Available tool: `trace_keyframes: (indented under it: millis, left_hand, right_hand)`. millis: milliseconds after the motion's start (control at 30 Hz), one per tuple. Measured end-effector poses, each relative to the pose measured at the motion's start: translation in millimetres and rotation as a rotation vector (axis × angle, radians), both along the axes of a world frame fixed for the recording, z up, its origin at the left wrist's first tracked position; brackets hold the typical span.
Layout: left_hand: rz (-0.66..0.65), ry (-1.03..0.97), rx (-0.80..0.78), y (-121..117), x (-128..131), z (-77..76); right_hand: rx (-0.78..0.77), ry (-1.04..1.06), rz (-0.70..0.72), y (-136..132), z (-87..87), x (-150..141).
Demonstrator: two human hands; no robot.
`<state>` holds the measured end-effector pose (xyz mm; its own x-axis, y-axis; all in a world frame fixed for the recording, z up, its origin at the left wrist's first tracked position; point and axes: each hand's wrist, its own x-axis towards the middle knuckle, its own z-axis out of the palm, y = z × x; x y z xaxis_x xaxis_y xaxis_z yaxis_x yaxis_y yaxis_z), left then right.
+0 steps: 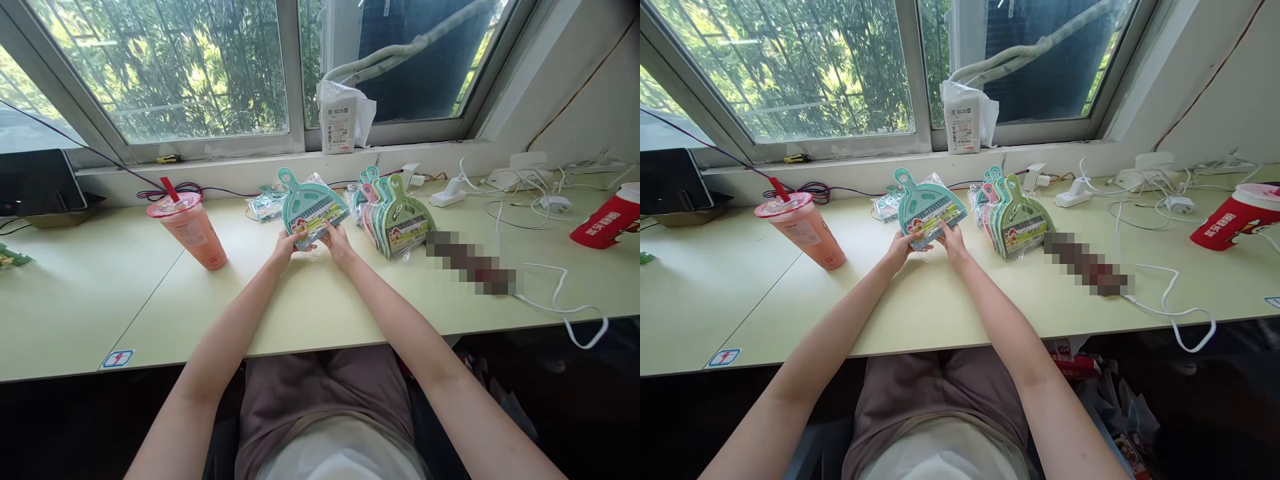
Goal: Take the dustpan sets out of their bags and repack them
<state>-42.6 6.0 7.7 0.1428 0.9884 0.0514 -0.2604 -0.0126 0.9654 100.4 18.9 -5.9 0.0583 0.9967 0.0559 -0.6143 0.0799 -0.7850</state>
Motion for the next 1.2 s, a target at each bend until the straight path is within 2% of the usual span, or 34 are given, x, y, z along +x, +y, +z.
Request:
trace_keyframes:
  millis: [133, 333, 533, 700, 733, 867, 1000, 1100, 1200]
  left_hand:
    - [-0.004, 0.003, 0.010, -2.5, -1.6, 1.0]
    - [-0.081, 0.070, -0.056, -8.1, 0.7, -2.5]
    - [-0.052, 0.097, -0.082, -9.3, 2.6, -3.8]
    - [-0.305, 0.174, -0.078, -13.7, -5.6, 5.0]
    - [-0.318, 0.168, -0.067, -14.3, -6.1, 6.1]
    - [-0.142, 0.122, 0.024, -14.4, -5.8, 6.9]
    - [-0.160, 0.164, 0.002, -12.9, -9.7, 8.2]
    - [-0.122, 0.164, -0.023, -8.3, -15.7, 10.0]
    - [-0.003, 0.099, -0.083, 1.7, -26.0, 10.2]
  right_hand:
    - [0.066, -0.037, 0.044, 1.3, -2.8, 0.3]
    - [-0.001, -0.036, -0.083, -0.6, -3.3, 2.2]
    - [0.027, -0.012, -0.126, -1.1, -1.1, 3.3]
    - [-0.026, 0.038, -0.151, -0.6, 1.9, 2.9]
    - [-0.027, 0.046, -0.151, -0.6, 2.3, 3.3]
    - [-0.033, 0.045, -0.142, -2.7, 2.4, 2.9]
    - [-0.067, 0.028, -0.128, -7.5, 3.0, -2.9]
    - [-0.081, -0.001, -0.063, -8.2, 7.9, -4.9]
    - [-0.061, -0.132, 0.053, -5.9, 15.6, 1.3]
